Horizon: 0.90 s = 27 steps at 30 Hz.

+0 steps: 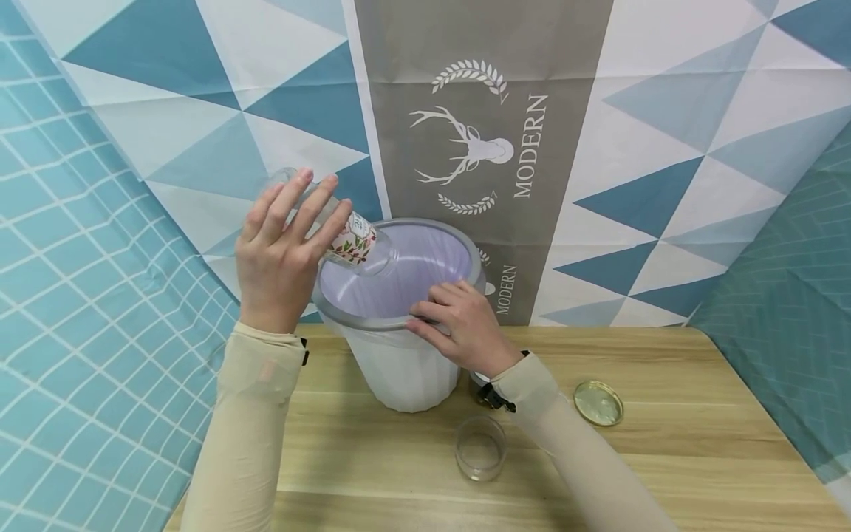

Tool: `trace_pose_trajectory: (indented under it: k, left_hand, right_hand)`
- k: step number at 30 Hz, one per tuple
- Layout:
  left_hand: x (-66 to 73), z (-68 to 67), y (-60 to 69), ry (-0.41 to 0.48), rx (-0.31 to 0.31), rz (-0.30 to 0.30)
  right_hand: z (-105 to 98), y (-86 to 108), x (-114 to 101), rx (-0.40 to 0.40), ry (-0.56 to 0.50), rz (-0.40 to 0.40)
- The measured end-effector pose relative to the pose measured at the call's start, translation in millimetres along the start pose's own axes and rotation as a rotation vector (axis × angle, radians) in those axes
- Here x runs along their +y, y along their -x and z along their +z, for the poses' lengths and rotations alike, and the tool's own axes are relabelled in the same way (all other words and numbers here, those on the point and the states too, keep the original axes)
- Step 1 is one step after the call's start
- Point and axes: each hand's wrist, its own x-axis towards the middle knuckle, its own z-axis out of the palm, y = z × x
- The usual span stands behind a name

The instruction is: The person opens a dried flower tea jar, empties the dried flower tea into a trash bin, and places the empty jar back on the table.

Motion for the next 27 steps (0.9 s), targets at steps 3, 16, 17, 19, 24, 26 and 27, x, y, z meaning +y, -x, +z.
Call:
trace_pose_trajectory:
  k: [3,16,17,19,24,26,27]
  left_hand:
    - [0.3,0.7,0.6,0.022,-0.002,-0.078]
    - [7.0,-15.7,15.0,0.139,-0.087,-0.368]
    - [9.0,-17.5,16.5,0.149,-0.104,-0.371]
    - [14.3,-20.5,19.9,0.182,-0.134,-0.378]
    - [35.9,-25.6,28.5,0.314,-0.185,-0.365]
    - [46.2,-28.0,30.2,0.371,-0.207,-0.356]
    - [51.3,-29.5,30.5,0.396,-0.219,-0.349]
  right_hand:
    - [-1,0.4,0,-0.011,-0.007,0.004]
    - [-21,4.8,2,0.141,-0.255,0.123]
    - [-25,4.1,2,0.165,-0.277,0.148]
    - [-33,2.2,2,0.206,-0.330,0.193]
    - [-56,-3.5,-2,0.235,-0.476,0.228]
    - [-64,-5.7,-7,0.223,-0.521,0.230]
    - [-68,-6.9,-10,0.222,-0.547,0.230]
